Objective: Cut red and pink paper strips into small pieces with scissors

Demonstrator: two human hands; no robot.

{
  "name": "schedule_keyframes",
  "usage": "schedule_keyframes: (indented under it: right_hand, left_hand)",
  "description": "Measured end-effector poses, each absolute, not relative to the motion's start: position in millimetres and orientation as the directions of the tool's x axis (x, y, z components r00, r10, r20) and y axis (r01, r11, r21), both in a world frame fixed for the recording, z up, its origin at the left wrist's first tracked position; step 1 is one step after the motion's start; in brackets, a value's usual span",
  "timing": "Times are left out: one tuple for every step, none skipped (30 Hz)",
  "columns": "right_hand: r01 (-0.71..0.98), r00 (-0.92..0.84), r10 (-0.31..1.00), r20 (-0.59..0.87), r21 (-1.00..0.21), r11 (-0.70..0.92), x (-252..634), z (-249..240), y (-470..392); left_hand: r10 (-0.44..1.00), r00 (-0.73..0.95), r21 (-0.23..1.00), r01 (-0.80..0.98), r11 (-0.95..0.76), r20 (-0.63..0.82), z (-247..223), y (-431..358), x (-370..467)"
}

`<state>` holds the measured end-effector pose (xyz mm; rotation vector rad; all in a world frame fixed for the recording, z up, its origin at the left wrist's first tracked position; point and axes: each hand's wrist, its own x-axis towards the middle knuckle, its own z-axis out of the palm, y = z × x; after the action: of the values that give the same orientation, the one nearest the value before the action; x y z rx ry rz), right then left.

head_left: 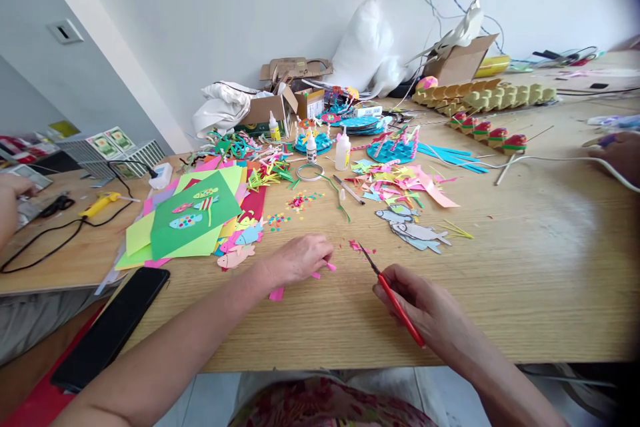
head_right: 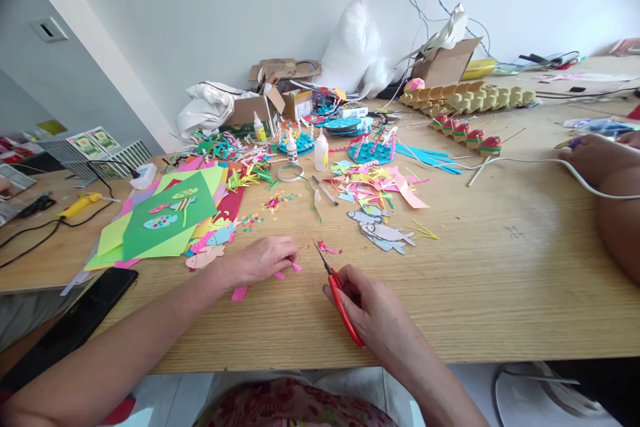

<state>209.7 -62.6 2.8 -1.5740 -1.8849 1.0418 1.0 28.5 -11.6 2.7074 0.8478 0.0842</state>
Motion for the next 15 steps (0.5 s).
schedule_keyframes:
  right_hand:
    - [0.59, -0.23, 0.967, -0.111, -0.806, 0.048, 209, 2, -61]
    - [0.566, -0.228, 0.968, -0.108, -0.824, 0.041, 209, 1, -59]
    - [0.537, -0.225, 0.969, -0.107, -0.843, 0.032, 209, -1, -57]
    - [0.506, -0.218, 0.97, -0.105, -0.862, 0.02, 208, -2, -54]
    - [0.472, -0.206, 0.973, -0.104, -0.881, 0.006, 207, -4, -52]
    - [0.437, -0.192, 0.976, -0.102, -0.9, -0.008, 206, -6, -49]
    - [0.399, -0.176, 0.979, -0.099, -0.917, -0.021, 203, -7, -46]
    - [0.362, -0.16, 0.983, -0.095, -0.932, -0.031, 201, -7, -43]
    - [0.325, -0.149, 0.985, -0.089, -0.945, -0.036, 197, -7, -40]
    - [0.292, -0.143, 0.986, -0.086, -0.955, -0.041, 193, -6, -37]
    - [0.265, -0.138, 0.987, -0.085, -0.963, -0.045, 189, -6, -34]
    - [0.244, -0.138, 0.987, -0.085, -0.969, -0.049, 185, -5, -32]
    - [0.234, -0.138, 0.987, -0.086, -0.971, -0.052, 181, -4, -29]
    - [0.237, -0.136, 0.987, -0.082, -0.97, -0.048, 178, -3, -27]
    - [0.249, -0.135, 0.988, -0.076, -0.968, -0.04, 176, -3, -25]
  left_hand:
    - [0.573, 0.819, 0.302, 0.553, -0.777, -0.027, -12, 29, 1]
    - [0.59, 0.807, 0.31, 0.566, -0.764, -0.017, -12, 29, 1]
    - [0.616, 0.788, 0.326, 0.584, -0.744, -0.005, -12, 28, 2]
    - [0.646, 0.763, 0.348, 0.603, -0.718, 0.011, -10, 27, 3]
    - [0.677, 0.735, 0.378, 0.619, -0.688, 0.028, -7, 25, 3]
    - [0.705, 0.707, 0.415, 0.629, -0.657, 0.045, -4, 22, 4]
    - [0.727, 0.684, 0.456, 0.629, -0.63, 0.061, -1, 19, 5]
    - [0.745, 0.663, 0.502, 0.622, -0.601, 0.071, 3, 15, 6]
    - [0.759, 0.646, 0.544, 0.611, -0.575, 0.077, 6, 12, 7]
    - [0.769, 0.633, 0.578, 0.599, -0.555, 0.082, 9, 8, 8]
    - [0.778, 0.622, 0.606, 0.586, -0.537, 0.089, 11, 5, 9]
    - [0.786, 0.612, 0.63, 0.575, -0.522, 0.093, 12, 2, 10]
    - [0.792, 0.603, 0.652, 0.564, -0.507, 0.095, 13, -1, 10]
    - [0.8, 0.592, 0.672, 0.556, -0.489, 0.093, 13, -2, 11]
    - [0.811, 0.579, 0.694, 0.548, -0.467, 0.088, 12, -4, 11]
